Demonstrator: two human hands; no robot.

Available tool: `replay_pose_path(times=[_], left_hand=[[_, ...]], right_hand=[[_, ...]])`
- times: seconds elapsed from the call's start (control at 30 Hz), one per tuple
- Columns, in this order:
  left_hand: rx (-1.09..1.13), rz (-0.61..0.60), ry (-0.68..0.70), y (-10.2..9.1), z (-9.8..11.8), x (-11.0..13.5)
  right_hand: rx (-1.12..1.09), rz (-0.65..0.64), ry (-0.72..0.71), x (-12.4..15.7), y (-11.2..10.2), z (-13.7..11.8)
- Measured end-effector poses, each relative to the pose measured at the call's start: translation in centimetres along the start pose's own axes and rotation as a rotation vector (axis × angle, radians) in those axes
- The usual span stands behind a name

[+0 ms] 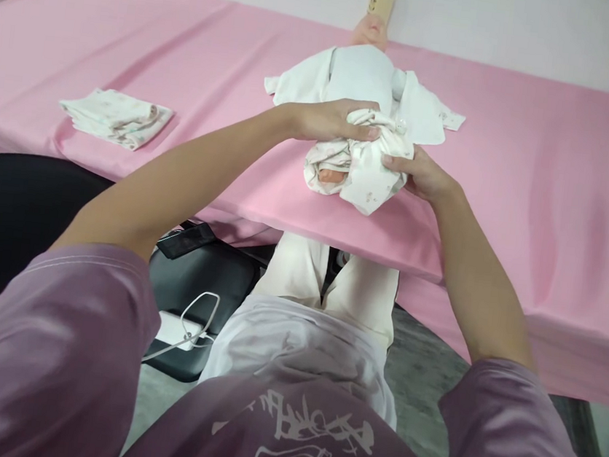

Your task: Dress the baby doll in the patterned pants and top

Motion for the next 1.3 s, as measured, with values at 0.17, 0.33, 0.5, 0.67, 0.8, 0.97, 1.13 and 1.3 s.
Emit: replay_pose_path(times=[0.17, 0.33, 0.5, 0.67, 0.8, 0.97, 1.13, 1.3], left_hand=[[0.009, -0.085, -0.053, 0.4, -0.3, 0.3], [0.033, -0.114, -0.039, 0.3, -0.2, 0.3], [0.242, -0.089, 0.053, 0.2, -0.5, -0.1], [0.164, -0.106, 0.001, 0.4, -1.5, -0.3], [0.149, -0.136, -0.031, 0.6, -1.9, -0.2], [0.134, -0.185, -0.02, 0.5, -1.8, 0.2], [0.218, -0.168, -0.009, 0.1, -2.2, -0.1], [0.216, -0.126, 0.003, 0.5, -2.0, 0.2]], right_hand=[[-0.039, 0.074, -0.036, -0.4, 0.9, -0.4], [-0.035, 0.104, -0.095, -0.8, 0.5, 0.2], [-0.001, -0.021, -0.042, -0.2, 0.4, 0.3], [-0.023, -0.095, -0.052, 0.1, 0.6, -0.4], [-0.061, 0.023, -0.049, 0.1, 0.6, -0.8], [-0.035, 0.04, -0.007, 0.2, 1.0, -0.8], [-0.042, -0.051, -0.047, 0.3, 0.9, -0.8], [-0.046, -0.07, 0.006, 0.6, 0.5, -0.5]])
Point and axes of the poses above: each hand's wrist, its own x-axis away from the middle knuckle, its own y-axis out of the palm, z = x × y, the point moved 4 cm from there along -x, towards the middle knuckle, and after that the axes turned 6 degrees about -x, right-handed, at the moved point
